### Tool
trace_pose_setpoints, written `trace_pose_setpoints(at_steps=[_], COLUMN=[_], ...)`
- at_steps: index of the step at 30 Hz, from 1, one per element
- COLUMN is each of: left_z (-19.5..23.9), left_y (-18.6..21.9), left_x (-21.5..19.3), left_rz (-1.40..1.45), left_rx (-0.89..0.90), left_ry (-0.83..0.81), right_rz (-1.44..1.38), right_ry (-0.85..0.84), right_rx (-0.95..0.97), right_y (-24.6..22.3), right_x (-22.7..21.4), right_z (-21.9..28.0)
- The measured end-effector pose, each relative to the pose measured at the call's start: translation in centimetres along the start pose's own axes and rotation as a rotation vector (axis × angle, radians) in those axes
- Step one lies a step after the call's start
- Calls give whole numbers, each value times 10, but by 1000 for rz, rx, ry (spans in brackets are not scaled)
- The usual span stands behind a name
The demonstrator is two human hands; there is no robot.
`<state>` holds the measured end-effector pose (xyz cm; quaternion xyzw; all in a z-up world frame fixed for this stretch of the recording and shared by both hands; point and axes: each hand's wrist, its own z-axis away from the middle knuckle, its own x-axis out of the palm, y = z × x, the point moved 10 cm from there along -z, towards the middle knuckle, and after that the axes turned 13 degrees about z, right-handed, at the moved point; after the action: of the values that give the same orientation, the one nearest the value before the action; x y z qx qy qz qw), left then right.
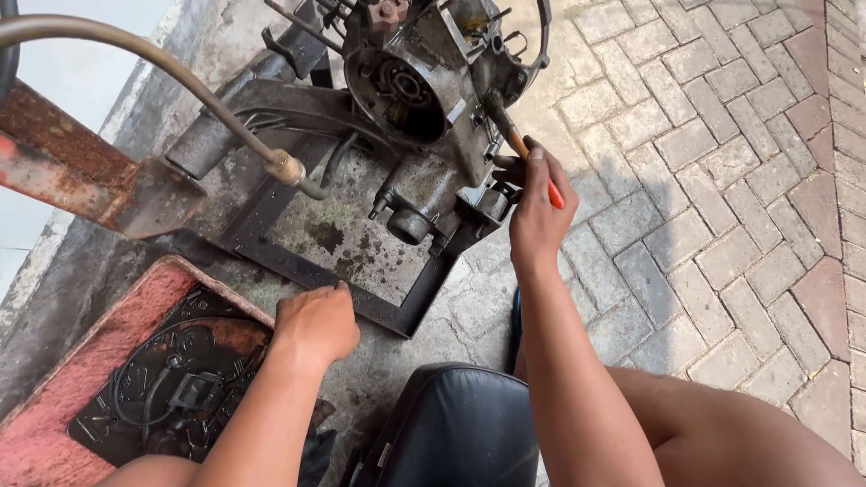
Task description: Cleaning a disassembled motorcycle engine block using a brush, cleaning fluid, and a cloth.
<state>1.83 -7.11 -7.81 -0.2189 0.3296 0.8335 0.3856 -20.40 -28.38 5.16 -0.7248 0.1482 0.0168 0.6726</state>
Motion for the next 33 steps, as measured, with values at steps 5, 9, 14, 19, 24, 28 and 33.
trace_pose_setpoints(at_steps=[5, 9, 14, 19, 24, 28, 33], left_z=[2, 3, -4, -10, -7, -6, -3], left_y=[-5, -5, -8, -6, -3, -10, -6], left_x=[16, 20, 19, 18, 10, 31, 23], left_rz=[8, -1, -20, -15, -2, 19, -11], left_rx=[-3, 7, -15, -13, -17, -31, -25], left_ry=[-15, -41, -27, -19, 4, -27, -38], right_rz=[-18, 40, -5, 38, 82, 168, 338], right_ry=[79, 0, 12, -21, -82, -206, -201], right_rx=[80, 66, 27, -51, -214, -273, -434], right_y=[24, 13, 16, -7, -37, -26, -51], right_x=[-7, 3, 0, 2, 0, -2, -4], right_z=[5, 16, 2, 9, 17, 24, 23])
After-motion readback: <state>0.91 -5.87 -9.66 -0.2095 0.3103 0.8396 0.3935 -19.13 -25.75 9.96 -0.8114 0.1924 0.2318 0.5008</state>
